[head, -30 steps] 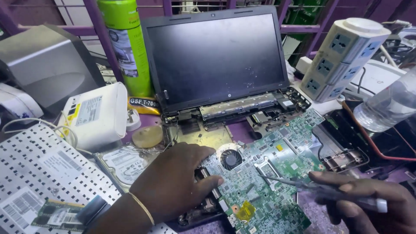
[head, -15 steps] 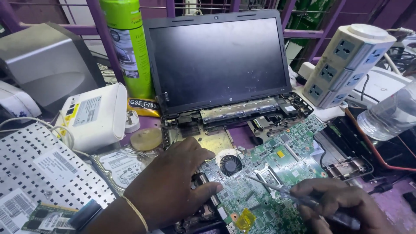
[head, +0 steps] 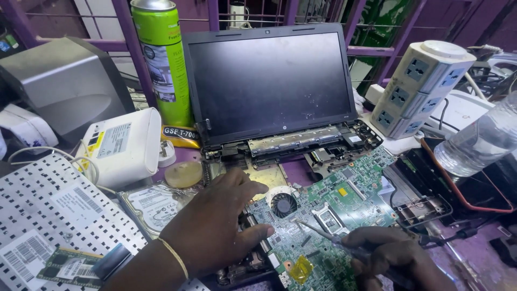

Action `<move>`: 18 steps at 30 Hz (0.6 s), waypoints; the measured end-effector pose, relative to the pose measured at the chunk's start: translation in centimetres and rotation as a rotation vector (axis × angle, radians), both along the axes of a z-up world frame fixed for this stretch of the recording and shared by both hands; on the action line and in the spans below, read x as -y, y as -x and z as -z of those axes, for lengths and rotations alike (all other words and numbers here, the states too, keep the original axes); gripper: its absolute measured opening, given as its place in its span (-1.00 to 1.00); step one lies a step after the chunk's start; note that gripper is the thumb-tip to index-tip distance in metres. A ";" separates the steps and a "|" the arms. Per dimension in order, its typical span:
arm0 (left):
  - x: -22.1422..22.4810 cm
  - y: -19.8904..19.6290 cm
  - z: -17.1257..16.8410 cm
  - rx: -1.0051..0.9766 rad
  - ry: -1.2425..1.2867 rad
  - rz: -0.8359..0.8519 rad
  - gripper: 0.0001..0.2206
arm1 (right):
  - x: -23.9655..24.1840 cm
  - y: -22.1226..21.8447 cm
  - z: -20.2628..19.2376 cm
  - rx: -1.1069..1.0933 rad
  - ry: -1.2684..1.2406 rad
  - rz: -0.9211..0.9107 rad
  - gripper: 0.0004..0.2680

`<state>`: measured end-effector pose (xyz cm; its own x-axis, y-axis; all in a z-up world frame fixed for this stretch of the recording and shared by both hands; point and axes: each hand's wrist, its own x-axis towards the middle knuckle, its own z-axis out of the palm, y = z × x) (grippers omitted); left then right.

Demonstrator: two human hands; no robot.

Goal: Disassembling a laptop to remove the motherboard using a screwdriver on a repair bench.

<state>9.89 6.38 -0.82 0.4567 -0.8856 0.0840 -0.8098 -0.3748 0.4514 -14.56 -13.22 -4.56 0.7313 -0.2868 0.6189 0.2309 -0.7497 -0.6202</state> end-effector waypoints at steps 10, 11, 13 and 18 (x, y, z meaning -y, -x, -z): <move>0.1 -0.2 0.4 0.019 0.052 0.012 -0.38 | -3.5 -0.9 -1.5 0.036 -0.084 0.161 -0.82; 0.1 -0.2 0.3 0.019 0.053 0.012 -0.38 | -3.1 -0.8 -1.3 0.037 -0.083 0.161 -0.82; 0.1 -0.1 0.3 0.002 0.031 -0.010 -0.40 | -2.4 -0.4 -1.0 0.014 -0.150 0.036 -0.89; 0.1 -0.1 0.1 -0.018 0.025 -0.021 -0.41 | -3.2 -0.8 -1.7 -0.014 -0.052 0.121 -0.83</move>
